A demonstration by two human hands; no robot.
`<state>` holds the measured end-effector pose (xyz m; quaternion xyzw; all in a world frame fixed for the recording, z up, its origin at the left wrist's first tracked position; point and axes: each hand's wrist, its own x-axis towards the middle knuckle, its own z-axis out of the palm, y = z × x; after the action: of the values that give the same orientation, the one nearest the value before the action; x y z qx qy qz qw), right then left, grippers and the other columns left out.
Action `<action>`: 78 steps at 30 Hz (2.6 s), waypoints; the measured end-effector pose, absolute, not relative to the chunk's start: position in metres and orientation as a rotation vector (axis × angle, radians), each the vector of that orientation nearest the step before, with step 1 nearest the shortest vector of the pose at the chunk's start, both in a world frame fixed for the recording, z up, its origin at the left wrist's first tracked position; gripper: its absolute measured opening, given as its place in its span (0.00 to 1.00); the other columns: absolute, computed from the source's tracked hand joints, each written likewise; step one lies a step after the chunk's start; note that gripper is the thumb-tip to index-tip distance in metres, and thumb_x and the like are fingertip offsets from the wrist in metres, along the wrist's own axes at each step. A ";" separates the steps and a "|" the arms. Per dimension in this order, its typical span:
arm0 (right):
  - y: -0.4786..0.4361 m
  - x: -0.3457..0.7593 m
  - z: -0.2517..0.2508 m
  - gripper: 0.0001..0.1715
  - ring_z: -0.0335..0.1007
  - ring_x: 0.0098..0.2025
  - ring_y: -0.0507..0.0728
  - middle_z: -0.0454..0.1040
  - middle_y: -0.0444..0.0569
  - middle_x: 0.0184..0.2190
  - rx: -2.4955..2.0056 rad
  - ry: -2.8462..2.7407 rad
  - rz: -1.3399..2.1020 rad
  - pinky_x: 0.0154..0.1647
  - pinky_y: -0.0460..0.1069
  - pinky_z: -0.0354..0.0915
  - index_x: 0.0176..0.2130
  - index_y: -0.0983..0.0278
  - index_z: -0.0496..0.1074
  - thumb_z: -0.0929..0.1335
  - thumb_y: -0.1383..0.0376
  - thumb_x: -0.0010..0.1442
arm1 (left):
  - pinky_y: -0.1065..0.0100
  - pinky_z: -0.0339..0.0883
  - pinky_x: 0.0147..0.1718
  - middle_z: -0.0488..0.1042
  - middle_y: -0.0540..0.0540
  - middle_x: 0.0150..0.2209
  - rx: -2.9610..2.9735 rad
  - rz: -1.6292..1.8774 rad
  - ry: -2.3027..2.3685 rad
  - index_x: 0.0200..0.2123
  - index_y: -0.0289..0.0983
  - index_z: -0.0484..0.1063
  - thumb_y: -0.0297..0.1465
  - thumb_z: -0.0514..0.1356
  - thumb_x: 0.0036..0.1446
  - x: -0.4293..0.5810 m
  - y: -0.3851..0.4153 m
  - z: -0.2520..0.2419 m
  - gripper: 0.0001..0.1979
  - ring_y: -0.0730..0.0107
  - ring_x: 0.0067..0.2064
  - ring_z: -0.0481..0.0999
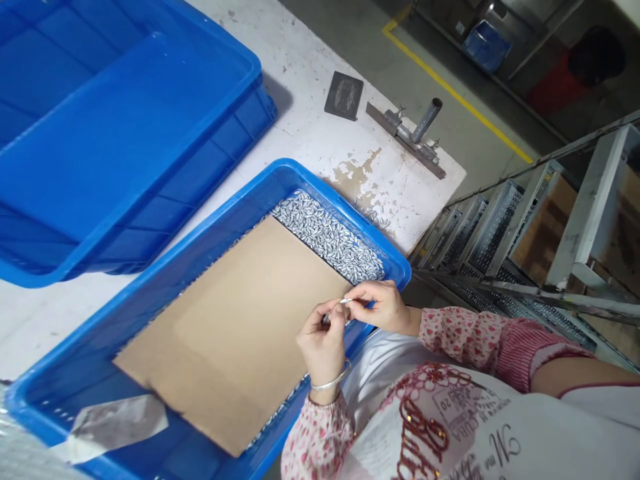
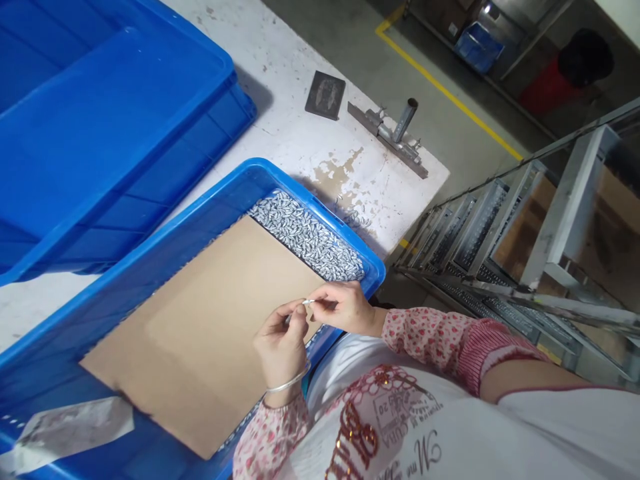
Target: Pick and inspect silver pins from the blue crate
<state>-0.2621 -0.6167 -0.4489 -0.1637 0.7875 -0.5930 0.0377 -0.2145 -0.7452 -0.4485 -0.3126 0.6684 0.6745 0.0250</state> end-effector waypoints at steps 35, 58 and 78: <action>-0.616 -0.261 -0.451 0.16 0.74 0.24 0.51 0.75 0.43 0.22 0.141 1.441 -2.029 0.28 0.47 0.71 0.33 0.67 0.71 0.73 0.57 0.54 | 0.76 0.56 0.20 0.67 0.53 0.21 -0.962 2.229 1.781 0.36 0.34 0.77 0.39 0.67 0.50 -0.212 -0.750 -0.455 0.14 0.80 0.22 0.60; -0.616 -0.263 -0.449 0.17 0.73 0.24 0.50 0.75 0.43 0.22 0.204 1.431 -2.024 0.27 0.46 0.71 0.32 0.66 0.70 0.74 0.56 0.54 | 0.76 0.55 0.19 0.67 0.53 0.21 -0.985 2.240 1.732 0.35 0.33 0.77 0.40 0.67 0.48 -0.218 -0.748 -0.449 0.16 0.81 0.20 0.60; -0.618 -0.267 -0.459 0.18 0.71 0.24 0.49 0.74 0.42 0.26 0.259 1.284 -2.083 0.28 0.46 0.70 0.42 0.65 0.72 0.72 0.58 0.55 | 0.75 0.66 0.28 0.72 0.50 0.27 -1.153 2.520 1.195 0.37 0.37 0.78 0.41 0.69 0.45 -0.224 -0.744 -0.449 0.17 0.77 0.28 0.68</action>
<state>-0.2671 -0.6179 -0.4594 0.0993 0.4917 -0.7981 0.3339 -0.2242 -0.7441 -0.4485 -0.3813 0.3951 0.8335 0.0617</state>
